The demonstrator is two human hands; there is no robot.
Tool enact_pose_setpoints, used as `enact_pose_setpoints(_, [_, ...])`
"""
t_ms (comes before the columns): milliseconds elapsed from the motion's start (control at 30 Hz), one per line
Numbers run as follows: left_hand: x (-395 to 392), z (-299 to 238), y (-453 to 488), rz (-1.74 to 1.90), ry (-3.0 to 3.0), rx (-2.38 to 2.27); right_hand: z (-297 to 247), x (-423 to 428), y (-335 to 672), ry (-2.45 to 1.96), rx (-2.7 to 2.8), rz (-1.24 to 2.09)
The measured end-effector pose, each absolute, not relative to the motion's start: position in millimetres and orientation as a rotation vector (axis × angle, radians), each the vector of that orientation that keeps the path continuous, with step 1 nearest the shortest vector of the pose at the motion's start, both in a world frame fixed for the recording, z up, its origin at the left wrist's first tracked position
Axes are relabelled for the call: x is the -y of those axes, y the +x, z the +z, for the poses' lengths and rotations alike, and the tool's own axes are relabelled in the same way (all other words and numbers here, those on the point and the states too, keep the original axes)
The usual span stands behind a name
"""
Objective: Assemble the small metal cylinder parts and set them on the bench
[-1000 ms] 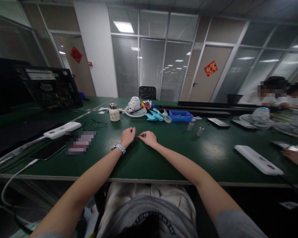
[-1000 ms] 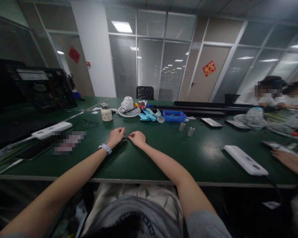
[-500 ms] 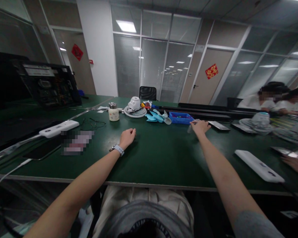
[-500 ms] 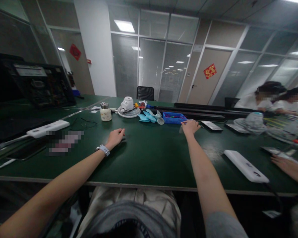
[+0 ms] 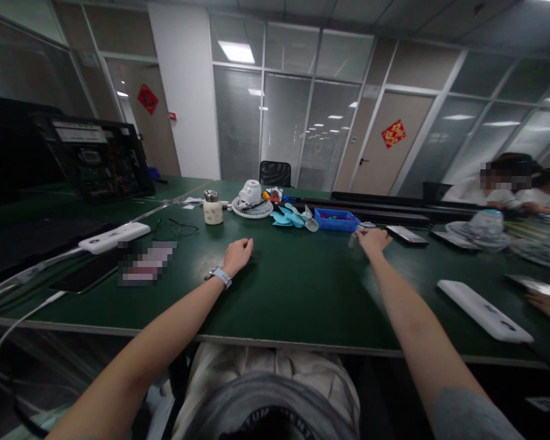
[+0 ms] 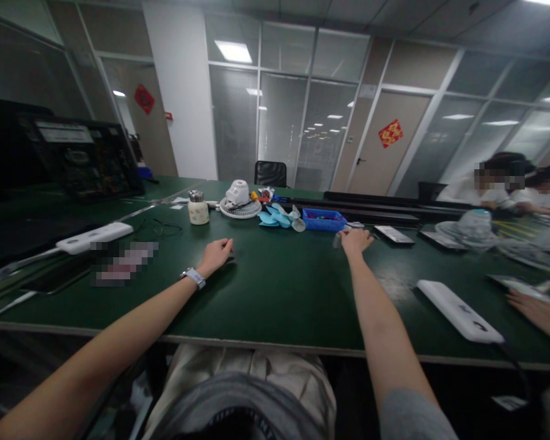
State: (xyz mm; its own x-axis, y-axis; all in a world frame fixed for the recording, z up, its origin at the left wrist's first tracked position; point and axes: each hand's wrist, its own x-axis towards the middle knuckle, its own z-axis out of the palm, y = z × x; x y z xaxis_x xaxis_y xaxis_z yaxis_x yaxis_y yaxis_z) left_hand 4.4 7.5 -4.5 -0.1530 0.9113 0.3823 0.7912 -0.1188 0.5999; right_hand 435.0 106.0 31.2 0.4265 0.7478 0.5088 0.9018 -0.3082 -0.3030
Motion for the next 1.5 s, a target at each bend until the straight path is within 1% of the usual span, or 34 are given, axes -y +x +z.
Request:
enact_pose_setpoints(467, [-6.0,-2.9,5.6,1.108,1.948,-1.988,34.3,-104.2,429.4,-2.222,1.271,-0.218])
enact_pose_setpoints(533, [-6.1,-3.4,5.5,1.109,1.949,-1.982,31.6,-101.5,431.5,-2.197,1.324,-0.241])
enact_pose_setpoints(667, [-6.4,-4.2,5.6,1.117,1.942,-1.962,15.2,-86.9,442.4,-2.064,1.335,-0.400])
enact_pose_setpoints(733, [-6.2,-3.9,6.2,1.108,1.936,-1.965,3.3,-78.5,451.9,-2.027,1.311,-0.396])
enact_pose_setpoints(800, [-5.6,-3.1,6.9,1.097,1.941,-1.966,-7.1,-73.0,462.4,-2.025,1.255,-0.282])
enact_pose_setpoints(933, [-4.5,-1.3,7.7,1.095,1.937,-1.970,-16.0,-73.0,478.8,-2.014,1.011,0.059])
enact_pose_setpoints(1067, [-5.4,-1.7,7.8,1.077,1.956,-1.970,-13.9,-72.4,476.3,-1.989,0.972,0.124])
enact_pose_setpoints(1167, [-4.9,-1.8,9.7,1.071,1.977,-1.929,-12.6,-62.4,444.5,-1.924,1.072,0.137])
enact_pose_setpoints(1233, [-2.1,-0.2,12.9,1.101,2.014,-1.840,-13.9,-51.5,404.2,-1.820,1.211,0.198])
enact_pose_setpoints(1367, [7.1,5.2,23.4,1.194,2.154,-1.578,-20.8,-26.9,297.0,-1.401,1.558,0.521])
enact_pose_setpoints(1500, [10.7,6.6,30.9,1.253,2.262,-1.428,-24.5,-11.9,209.9,-1.126,1.709,0.637])
